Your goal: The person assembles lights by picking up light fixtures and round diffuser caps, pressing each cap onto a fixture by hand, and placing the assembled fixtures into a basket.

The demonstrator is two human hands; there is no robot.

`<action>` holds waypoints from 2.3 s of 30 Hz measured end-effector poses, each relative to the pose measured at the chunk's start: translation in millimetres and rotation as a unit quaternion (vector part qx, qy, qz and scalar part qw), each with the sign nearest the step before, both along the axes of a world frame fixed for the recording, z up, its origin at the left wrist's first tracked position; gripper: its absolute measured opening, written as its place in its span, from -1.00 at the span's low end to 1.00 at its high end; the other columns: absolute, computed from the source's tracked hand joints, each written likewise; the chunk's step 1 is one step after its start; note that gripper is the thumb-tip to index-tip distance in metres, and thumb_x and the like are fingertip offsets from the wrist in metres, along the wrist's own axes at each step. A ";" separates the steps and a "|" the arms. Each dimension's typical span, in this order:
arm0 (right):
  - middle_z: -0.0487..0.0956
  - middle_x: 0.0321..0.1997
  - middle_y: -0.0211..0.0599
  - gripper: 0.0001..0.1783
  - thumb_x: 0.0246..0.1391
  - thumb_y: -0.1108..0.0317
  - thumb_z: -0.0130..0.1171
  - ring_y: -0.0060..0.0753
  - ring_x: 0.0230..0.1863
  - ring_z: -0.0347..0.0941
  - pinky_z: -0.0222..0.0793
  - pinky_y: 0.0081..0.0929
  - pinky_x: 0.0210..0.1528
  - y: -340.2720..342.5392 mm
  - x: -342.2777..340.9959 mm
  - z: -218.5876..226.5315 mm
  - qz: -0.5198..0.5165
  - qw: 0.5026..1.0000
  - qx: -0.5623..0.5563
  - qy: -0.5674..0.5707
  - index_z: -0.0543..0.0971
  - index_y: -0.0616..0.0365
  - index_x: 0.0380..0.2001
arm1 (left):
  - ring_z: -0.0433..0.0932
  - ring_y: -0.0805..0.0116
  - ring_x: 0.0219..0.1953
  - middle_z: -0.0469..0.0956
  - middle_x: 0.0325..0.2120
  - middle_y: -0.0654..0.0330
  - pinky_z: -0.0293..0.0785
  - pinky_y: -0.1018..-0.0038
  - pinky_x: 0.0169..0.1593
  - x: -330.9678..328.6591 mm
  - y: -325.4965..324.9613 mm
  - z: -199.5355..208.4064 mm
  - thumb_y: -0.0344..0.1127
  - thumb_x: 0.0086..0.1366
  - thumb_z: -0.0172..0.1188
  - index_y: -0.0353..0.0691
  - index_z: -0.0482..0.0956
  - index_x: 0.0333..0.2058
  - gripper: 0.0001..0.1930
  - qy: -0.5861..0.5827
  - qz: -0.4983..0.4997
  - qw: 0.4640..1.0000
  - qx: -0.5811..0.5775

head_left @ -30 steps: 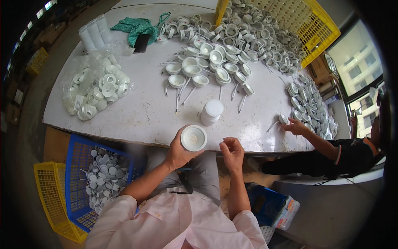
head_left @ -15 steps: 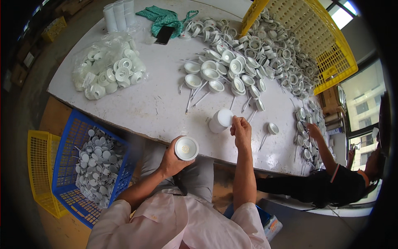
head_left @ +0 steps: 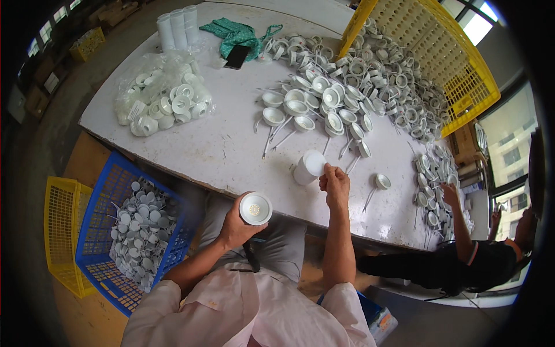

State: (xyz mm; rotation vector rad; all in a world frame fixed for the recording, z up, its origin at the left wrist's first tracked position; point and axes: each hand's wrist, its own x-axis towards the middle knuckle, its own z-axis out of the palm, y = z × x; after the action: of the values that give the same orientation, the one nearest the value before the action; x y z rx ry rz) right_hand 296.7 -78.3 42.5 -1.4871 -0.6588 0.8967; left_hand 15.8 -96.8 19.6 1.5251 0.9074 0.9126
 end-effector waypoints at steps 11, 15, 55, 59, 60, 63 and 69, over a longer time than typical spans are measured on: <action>0.50 -0.48 -0.38 -0.91 0.08 0.51 0.14 -0.52 -0.55 0.49 0.45 -0.67 -0.53 -59.1 -27.5 8.6 -0.071 0.969 0.103 0.215 0.43 0.17 -0.35 | 0.46 0.33 -0.02 0.48 -0.08 0.09 0.37 0.41 0.08 8.9 -6.1 21.1 -0.40 -0.09 0.46 -0.33 0.24 0.10 -0.23 0.015 -0.021 0.999 0.032; 0.52 -0.45 -0.39 -0.82 0.04 0.57 0.15 -0.53 -0.54 0.49 0.46 -0.66 -0.51 -75.8 -49.5 3.9 -0.077 0.961 0.113 0.240 0.43 0.18 -0.27 | 0.46 0.32 0.00 0.47 -0.07 0.09 0.37 0.40 0.09 19.2 -5.3 24.6 -0.41 -0.09 0.45 -0.31 0.25 0.10 -0.24 0.013 -0.051 0.998 0.025; 0.44 -0.54 -0.52 -0.73 -0.04 0.44 0.34 -0.74 -0.63 0.35 0.32 -0.80 -0.63 -76.5 -125.9 -15.1 0.059 0.992 -0.004 0.111 0.40 0.10 -0.36 | 0.47 0.27 -0.06 0.45 -0.10 -0.02 0.39 0.40 0.02 6.3 6.1 17.4 -0.23 0.14 0.17 -0.36 0.21 0.14 -0.38 -0.001 -0.108 0.993 -0.056; 0.46 -0.54 -0.50 -0.73 -0.04 0.44 0.34 -0.74 -0.64 0.35 0.33 -0.80 -0.64 -76.4 -127.6 -17.0 0.065 0.991 -0.002 0.117 0.39 0.09 -0.39 | 0.47 0.26 -0.06 0.45 -0.10 -0.03 0.39 0.40 0.01 4.7 4.0 17.8 -0.25 0.16 0.15 -0.34 0.22 0.14 -0.41 0.006 -0.106 0.993 -0.053; 0.47 -0.54 -0.49 -0.72 -0.04 0.43 0.34 -0.74 -0.65 0.35 0.33 -0.80 -0.64 -76.6 -127.8 -18.0 0.066 0.990 0.000 0.122 0.39 0.09 -0.39 | 0.47 0.26 -0.07 0.45 -0.10 -0.03 0.39 0.40 0.01 4.0 4.4 17.7 -0.27 0.17 0.14 -0.33 0.22 0.14 -0.42 0.002 -0.109 0.993 -0.046; 0.48 -0.55 -0.48 -0.73 -0.04 0.42 0.35 -0.73 -0.66 0.34 0.32 -0.80 -0.63 -76.6 -127.8 -19.8 0.072 0.987 0.006 0.145 0.39 0.08 -0.42 | 0.46 0.32 -0.08 0.46 -0.12 0.04 0.40 0.42 -0.01 3.3 3.4 12.6 -0.29 0.22 0.12 -0.26 0.22 0.15 -0.46 -0.002 -0.112 0.993 -0.026; 0.47 -0.59 -0.48 -0.74 -0.03 0.41 0.34 -0.73 -0.69 0.32 0.27 -0.79 -0.66 -75.4 -128.3 -19.6 0.095 0.980 -0.025 0.172 0.39 0.06 -0.50 | 0.44 0.35 -0.09 0.45 -0.12 0.07 0.40 0.45 -0.01 1.6 3.9 3.0 -0.33 0.24 0.07 -0.25 0.22 0.14 -0.51 -0.020 -0.124 0.991 -0.054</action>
State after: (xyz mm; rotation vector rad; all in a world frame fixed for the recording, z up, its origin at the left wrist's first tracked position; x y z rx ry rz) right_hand 168.4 -153.7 23.0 -1.2849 -0.5289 1.2913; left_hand 17.4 -92.9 22.6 1.4817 0.7076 0.7006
